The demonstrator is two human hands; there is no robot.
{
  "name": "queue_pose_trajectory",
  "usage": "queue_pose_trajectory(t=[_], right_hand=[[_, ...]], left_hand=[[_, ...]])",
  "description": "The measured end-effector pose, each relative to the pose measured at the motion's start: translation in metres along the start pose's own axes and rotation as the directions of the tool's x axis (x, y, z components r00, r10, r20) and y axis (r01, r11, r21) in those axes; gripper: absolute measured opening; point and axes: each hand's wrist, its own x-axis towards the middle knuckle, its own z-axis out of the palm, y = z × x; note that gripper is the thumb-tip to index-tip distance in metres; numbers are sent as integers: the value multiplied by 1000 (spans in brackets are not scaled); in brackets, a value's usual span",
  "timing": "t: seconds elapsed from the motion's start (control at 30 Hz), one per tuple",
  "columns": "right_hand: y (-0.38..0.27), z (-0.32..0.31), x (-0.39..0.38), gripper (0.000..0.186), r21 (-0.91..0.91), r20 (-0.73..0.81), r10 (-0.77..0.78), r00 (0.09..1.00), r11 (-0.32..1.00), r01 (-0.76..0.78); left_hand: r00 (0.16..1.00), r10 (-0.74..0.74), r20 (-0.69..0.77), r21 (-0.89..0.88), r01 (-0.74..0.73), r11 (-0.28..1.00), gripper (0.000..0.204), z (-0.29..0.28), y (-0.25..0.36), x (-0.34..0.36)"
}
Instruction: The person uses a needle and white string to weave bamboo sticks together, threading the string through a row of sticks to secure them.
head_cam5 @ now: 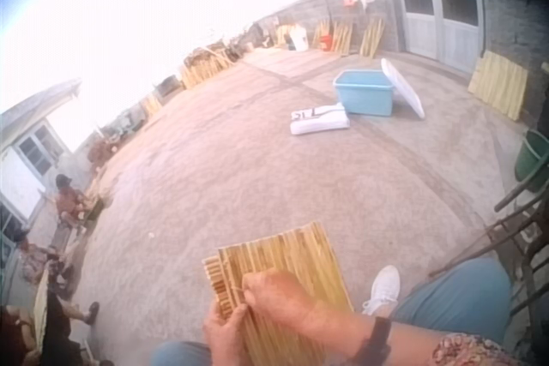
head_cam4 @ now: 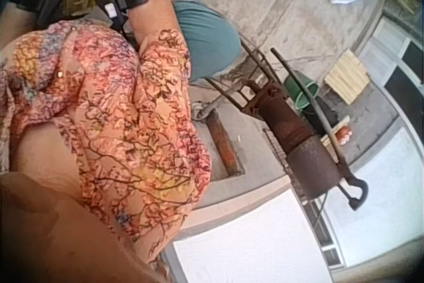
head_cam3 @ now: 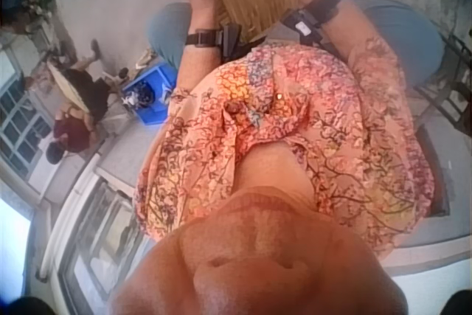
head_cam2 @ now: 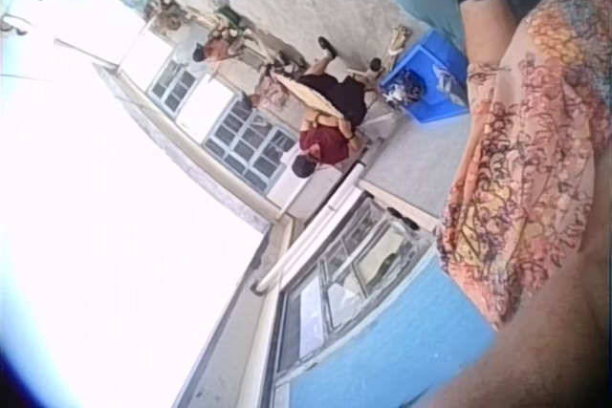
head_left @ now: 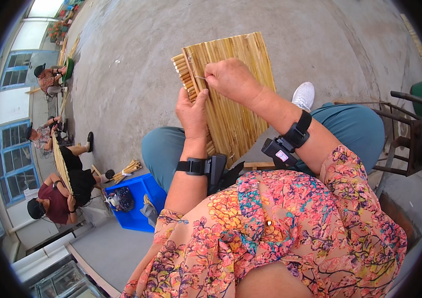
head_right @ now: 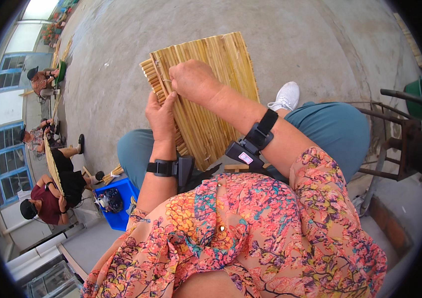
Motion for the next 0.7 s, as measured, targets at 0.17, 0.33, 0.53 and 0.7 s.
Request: queue_pose_trajectory(t=[0.17,0.33,0.53,0.7], right_hand=[[0,-7,-3,14,14,-23,-5,1000,1000,5],[14,-74,-30,10,313,219,299,929,880,-357],[-6,-141,-78,10,403,426,596,681,549,-733],[-22,-151,-139,11,489,327,725,606,418,-765]], left_hand=[[999,39,22,-29,-38,999,25,4,8,-3],[975,89,204,178,-127,976,18,39,26,-13],[900,317,299,322,-408,854,27,71,49,-40],[782,412,468,260,-568,781,34,83,53,-67]])
